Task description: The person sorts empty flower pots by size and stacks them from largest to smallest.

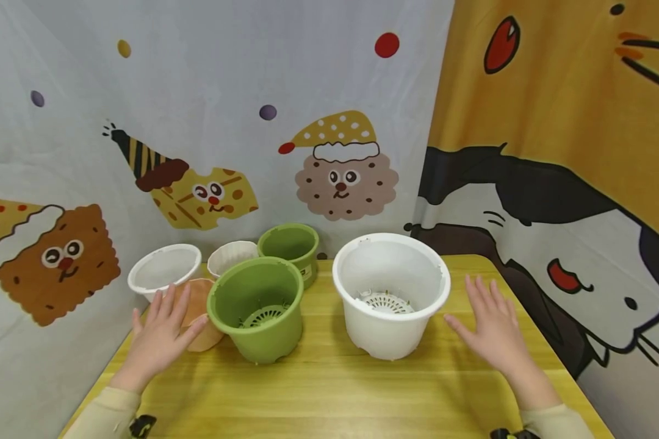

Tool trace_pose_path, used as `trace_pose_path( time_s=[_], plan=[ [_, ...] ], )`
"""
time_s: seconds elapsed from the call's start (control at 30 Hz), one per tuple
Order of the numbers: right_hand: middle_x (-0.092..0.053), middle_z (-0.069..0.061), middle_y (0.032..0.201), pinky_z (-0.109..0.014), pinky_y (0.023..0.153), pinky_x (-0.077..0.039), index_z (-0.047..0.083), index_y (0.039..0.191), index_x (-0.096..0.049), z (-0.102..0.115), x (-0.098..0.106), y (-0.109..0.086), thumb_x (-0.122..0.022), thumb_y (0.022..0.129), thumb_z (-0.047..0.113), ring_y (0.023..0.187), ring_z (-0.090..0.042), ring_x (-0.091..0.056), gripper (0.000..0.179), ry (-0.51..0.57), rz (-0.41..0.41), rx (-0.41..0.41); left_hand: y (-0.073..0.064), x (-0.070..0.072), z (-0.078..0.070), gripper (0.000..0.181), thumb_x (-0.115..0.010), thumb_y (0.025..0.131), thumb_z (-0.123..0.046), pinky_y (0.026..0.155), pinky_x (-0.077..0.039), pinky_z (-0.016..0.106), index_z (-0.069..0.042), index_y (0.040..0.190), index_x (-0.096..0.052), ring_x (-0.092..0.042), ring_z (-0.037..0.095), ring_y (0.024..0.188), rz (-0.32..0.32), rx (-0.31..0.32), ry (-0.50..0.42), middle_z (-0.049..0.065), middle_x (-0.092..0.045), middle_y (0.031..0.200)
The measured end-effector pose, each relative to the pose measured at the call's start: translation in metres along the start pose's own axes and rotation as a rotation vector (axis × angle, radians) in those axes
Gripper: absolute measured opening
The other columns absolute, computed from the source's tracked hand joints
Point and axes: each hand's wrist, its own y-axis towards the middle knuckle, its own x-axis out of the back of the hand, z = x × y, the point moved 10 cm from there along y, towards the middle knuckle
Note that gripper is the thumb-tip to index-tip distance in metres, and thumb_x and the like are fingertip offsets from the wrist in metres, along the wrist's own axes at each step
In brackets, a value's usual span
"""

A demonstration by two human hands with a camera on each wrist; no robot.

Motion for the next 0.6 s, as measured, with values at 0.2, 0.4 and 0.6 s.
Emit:
trace_pose_path(
  time_s=[0.2, 0.4, 0.6],
  plan=[
    [-0.025, -0.039, 0.15, -0.07, 0.112, -0.003, -0.009, 0.152, -0.021, 0.0, 0.006, 0.008, -0.064, 0.096, 0.031, 0.145, -0.051, -0.007, 0.081, 0.078, -0.019, -0.008, 0.004, 0.007, -0.008, 0.081, -0.046, 0.099, -0.055, 0.105, 0.01, 0.076, -0.005, 0.158, -0.02, -0.008, 0.05, 0.145, -0.047, -0.028, -0.022, 0.028, -0.013, 0.16],
    [-0.024, -0.04, 0.15, -0.076, 0.104, -0.019, -0.011, 0.152, -0.017, -0.008, 0.004, 0.013, -0.06, 0.099, 0.031, 0.135, -0.06, -0.022, 0.08, 0.155, 0.025, -0.102, 0.006, 0.014, -0.013, 0.079, -0.05, 0.099, -0.053, 0.103, -0.003, 0.081, -0.001, 0.154, -0.028, -0.019, 0.051, 0.142, -0.092, -0.031, -0.051, 0.028, -0.023, 0.157],
    [-0.027, -0.042, 0.147, -0.077, 0.097, -0.029, -0.012, 0.152, -0.017, -0.012, 0.002, 0.018, -0.055, 0.101, 0.034, 0.129, -0.062, -0.03, 0.078, 0.194, 0.044, -0.172, 0.005, 0.021, -0.017, 0.077, -0.054, 0.098, -0.049, 0.105, -0.016, 0.077, 0.003, 0.151, -0.034, -0.028, 0.052, 0.138, -0.15, -0.045, -0.093, 0.03, -0.033, 0.152]
  ],
)
